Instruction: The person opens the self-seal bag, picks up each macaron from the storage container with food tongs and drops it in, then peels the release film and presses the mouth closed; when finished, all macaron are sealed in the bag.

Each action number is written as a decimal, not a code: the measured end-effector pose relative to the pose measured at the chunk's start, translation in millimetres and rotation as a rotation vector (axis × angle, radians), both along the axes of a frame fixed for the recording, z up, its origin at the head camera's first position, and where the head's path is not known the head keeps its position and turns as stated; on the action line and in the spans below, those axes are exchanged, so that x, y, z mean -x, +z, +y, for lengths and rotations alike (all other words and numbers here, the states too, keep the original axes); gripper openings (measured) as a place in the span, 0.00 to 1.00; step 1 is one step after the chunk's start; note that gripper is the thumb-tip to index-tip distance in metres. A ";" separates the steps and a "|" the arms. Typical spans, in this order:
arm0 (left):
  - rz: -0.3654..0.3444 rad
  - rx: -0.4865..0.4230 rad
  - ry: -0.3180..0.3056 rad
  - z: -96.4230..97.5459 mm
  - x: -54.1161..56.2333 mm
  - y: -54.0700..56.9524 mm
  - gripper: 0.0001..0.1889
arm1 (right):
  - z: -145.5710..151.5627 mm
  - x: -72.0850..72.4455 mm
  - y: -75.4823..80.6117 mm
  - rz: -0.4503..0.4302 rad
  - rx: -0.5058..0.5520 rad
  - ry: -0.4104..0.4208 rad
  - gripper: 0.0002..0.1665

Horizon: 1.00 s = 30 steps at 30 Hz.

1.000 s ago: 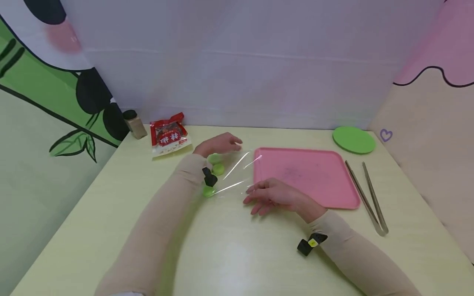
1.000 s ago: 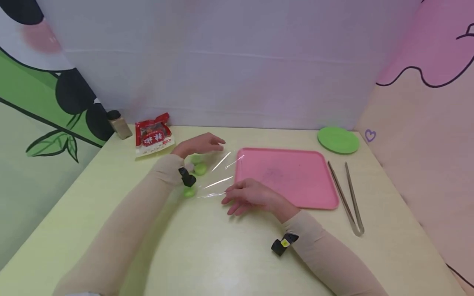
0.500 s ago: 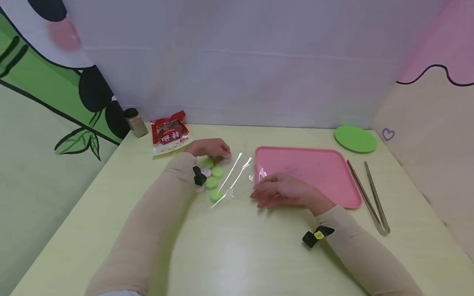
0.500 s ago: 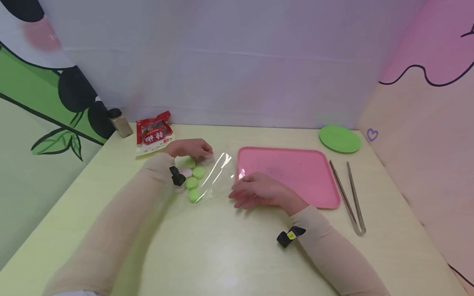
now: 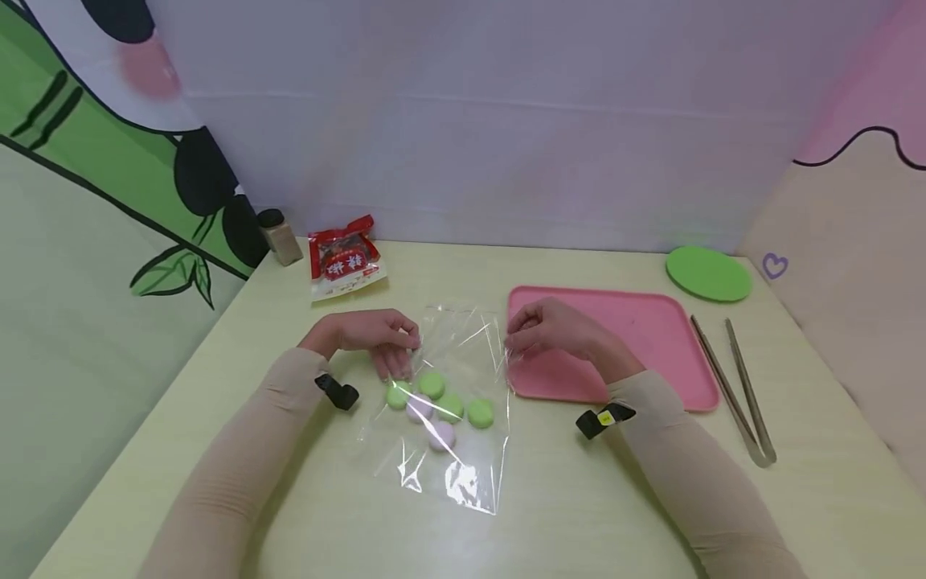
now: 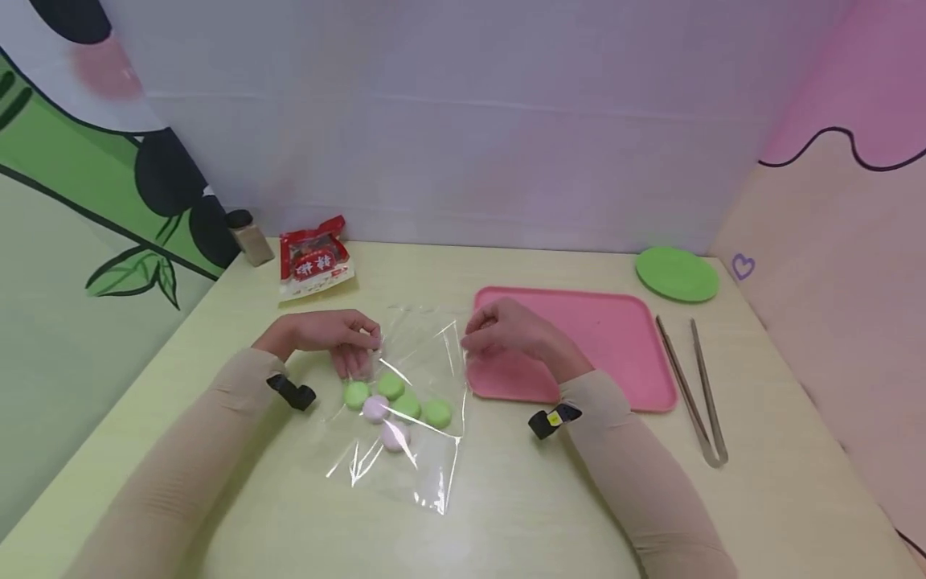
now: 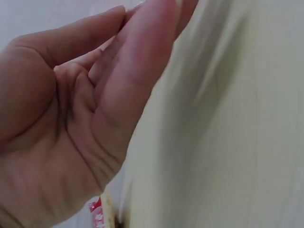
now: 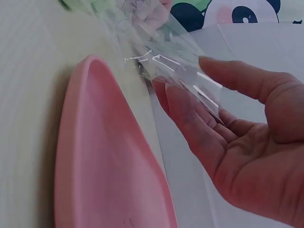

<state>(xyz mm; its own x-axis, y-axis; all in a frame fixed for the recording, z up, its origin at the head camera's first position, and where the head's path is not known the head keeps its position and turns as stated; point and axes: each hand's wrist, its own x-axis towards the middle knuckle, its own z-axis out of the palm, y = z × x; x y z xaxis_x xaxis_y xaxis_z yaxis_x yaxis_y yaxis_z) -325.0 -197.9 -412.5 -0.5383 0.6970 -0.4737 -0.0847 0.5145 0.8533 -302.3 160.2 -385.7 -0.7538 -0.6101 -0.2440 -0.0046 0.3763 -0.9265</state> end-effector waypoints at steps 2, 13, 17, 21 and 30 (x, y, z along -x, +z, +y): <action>0.015 -0.001 -0.008 -3.4 -7.7 2.2 0.13 | -4.5 3.8 -1.8 -0.009 0.016 -0.003 0.20; 0.285 0.161 0.139 -18.6 -19.8 27.2 0.11 | -13.6 8.9 -5.8 0.010 0.037 -0.043 0.34; 0.284 0.091 0.110 -26.5 -17.8 26.8 0.13 | -13.4 10.6 -5.7 0.081 -0.011 -0.060 0.34; 0.317 0.006 0.127 -31.7 -17.2 26.4 0.14 | -11.0 11.7 -5.4 0.145 -0.007 -0.083 0.34; 0.280 0.023 0.317 -21.7 -16.2 6.8 0.18 | -12.1 12.8 -13.0 0.134 0.056 -0.120 0.38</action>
